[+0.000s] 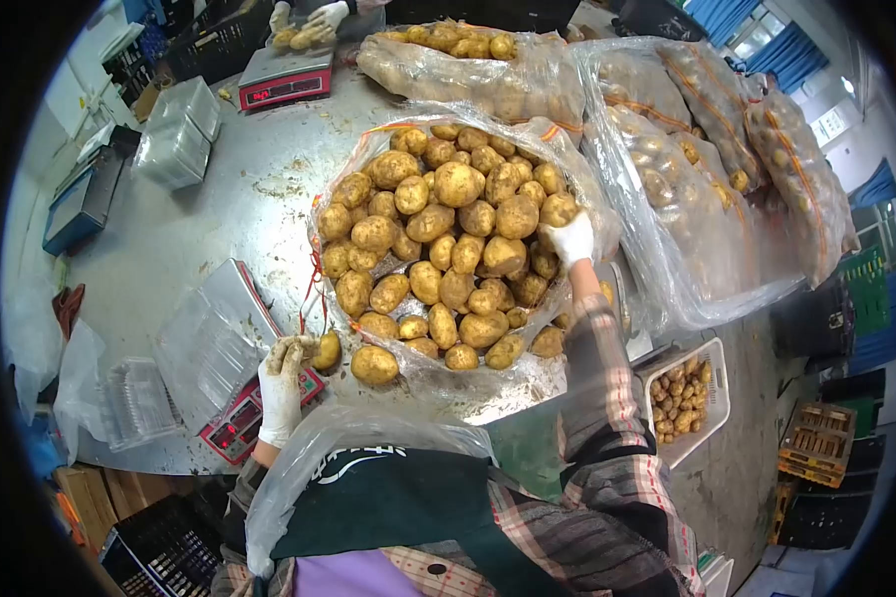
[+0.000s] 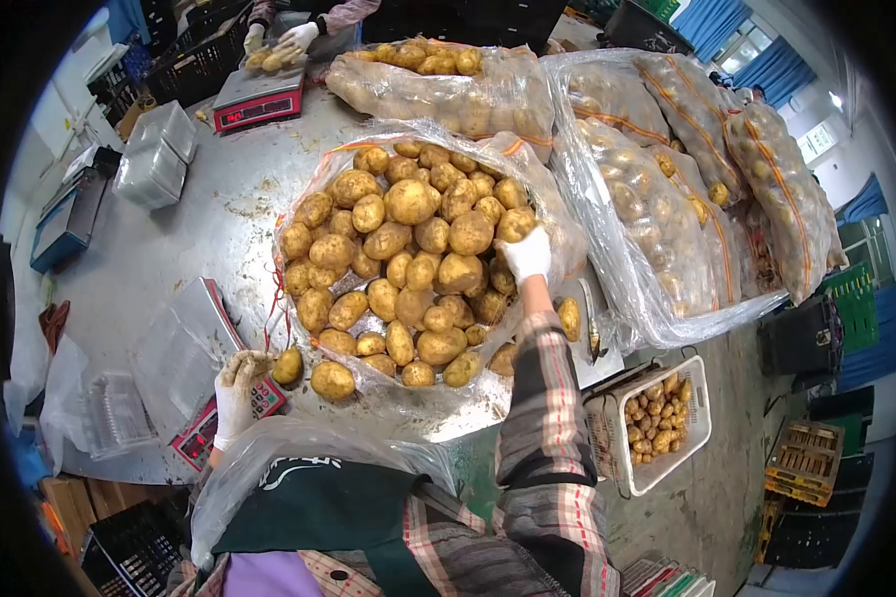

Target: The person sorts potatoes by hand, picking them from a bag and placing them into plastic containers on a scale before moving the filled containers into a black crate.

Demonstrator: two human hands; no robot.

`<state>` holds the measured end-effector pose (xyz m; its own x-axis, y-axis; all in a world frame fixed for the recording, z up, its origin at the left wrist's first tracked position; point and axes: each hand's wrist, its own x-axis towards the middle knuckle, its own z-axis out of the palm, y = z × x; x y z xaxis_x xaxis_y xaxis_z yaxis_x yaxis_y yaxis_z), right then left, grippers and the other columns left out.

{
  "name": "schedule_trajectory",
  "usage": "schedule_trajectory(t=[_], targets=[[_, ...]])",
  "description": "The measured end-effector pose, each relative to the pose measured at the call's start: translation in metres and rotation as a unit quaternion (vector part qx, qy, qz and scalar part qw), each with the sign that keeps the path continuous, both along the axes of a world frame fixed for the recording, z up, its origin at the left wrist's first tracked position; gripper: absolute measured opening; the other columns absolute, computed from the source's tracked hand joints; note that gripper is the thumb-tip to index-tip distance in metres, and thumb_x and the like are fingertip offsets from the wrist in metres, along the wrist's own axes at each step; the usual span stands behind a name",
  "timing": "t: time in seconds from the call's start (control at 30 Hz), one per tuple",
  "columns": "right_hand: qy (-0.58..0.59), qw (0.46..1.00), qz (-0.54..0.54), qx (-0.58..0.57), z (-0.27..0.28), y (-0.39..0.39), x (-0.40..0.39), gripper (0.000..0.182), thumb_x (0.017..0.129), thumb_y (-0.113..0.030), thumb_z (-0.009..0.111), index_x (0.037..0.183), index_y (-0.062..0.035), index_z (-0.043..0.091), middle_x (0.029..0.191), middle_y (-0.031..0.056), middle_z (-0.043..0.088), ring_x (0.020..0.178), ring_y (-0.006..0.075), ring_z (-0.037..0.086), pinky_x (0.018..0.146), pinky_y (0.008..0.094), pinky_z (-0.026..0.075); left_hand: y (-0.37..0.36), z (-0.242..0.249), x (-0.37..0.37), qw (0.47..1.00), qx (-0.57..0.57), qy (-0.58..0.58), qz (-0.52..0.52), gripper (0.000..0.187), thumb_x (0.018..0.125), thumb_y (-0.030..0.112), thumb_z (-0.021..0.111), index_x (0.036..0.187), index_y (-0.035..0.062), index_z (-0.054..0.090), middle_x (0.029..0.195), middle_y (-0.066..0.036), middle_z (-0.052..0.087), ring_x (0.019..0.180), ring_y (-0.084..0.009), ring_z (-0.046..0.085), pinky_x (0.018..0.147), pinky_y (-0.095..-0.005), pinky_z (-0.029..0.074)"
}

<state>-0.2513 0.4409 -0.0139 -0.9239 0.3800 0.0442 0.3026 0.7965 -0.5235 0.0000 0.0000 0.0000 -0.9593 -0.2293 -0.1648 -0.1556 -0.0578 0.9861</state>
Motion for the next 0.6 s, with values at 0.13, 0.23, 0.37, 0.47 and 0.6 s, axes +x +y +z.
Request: schedule_trajectory(t=[0.13, 0.23, 0.37, 0.47, 0.6], targets=[[0.268, 0.927, 0.062, -0.254, 0.018, 0.006, 0.033, 0.066, 0.066, -0.012, 0.082, 0.119, 0.0028, 0.047, 0.11, 0.0148, 0.06, 0.1, 0.0219, 0.06, 0.088, 0.0319, 0.05, 0.007, 0.01, -0.014, 1.0, 0.011, 0.012, 0.014, 0.02, 0.096, 0.011, 0.049, 0.108, -0.0021, 0.057, 0.099, -0.011, 0.065, 0.095, -0.0191, 0.063, 0.088, -0.033, 0.049], [0.212, 0.875, 0.13, -0.415, 0.083, -0.041, 0.097, 0.066, 0.07, -0.007, 0.079, 0.124, 0.0026, 0.043, 0.112, 0.0131, 0.059, 0.101, 0.0213, 0.059, 0.088, 0.0335, 0.051, 0.023, 0.023, -0.023, 0.999, 0.018, -0.014, -0.049, 0.029, 0.093, 0.007, 0.051, 0.119, -0.0039, 0.051, 0.108, -0.015, 0.063, 0.1, -0.0202, 0.061, 0.09, -0.0308, 0.048], [0.092, 0.849, 0.254, -0.454, 0.088, -0.112, 0.137, 0.078, 0.066, -0.01, 0.083, 0.129, 0.002, 0.039, 0.12, 0.0138, 0.053, 0.107, 0.0197, 0.056, 0.091, 0.0328, 0.05, 0.067, 0.037, -0.042, 0.959, 0.16, 0.012, -0.233, 0.08, 0.082, -0.01, 0.055, 0.148, 0.0114, 0.016, 0.132, -0.015, 0.046, 0.11, -0.0205, 0.054, 0.092, -0.0305, 0.048], [0.014, 0.798, 0.333, -0.503, 0.097, -0.176, 0.164, 0.083, 0.067, -0.017, 0.083, 0.132, 0.0031, 0.036, 0.124, 0.0144, 0.05, 0.115, 0.0198, 0.05, 0.096, 0.0321, 0.045, 0.097, 0.07, -0.041, 0.973, 0.102, 0.096, -0.183, 0.09, 0.075, -0.001, 0.073, 0.147, 0.0092, 0.019, 0.14, -0.011, 0.039, 0.121, -0.0198, 0.046, 0.098, -0.0329, 0.044], [0.017, 0.781, 0.413, -0.468, 0.078, -0.212, 0.169, 0.046, 0.09, -0.021, 0.059, 0.128, 0.0013, 0.046, 0.117, 0.009, 0.055, 0.109, 0.0171, 0.05, 0.097, 0.0302, 0.039, 0.078, 0.048, -0.029, 0.988, 0.022, 0.088, -0.124, 0.084, 0.071, 0.004, 0.078, 0.141, 0.005, 0.03, 0.136, -0.01, 0.043, 0.122, -0.0176, 0.045, 0.102, -0.0334, 0.04]])
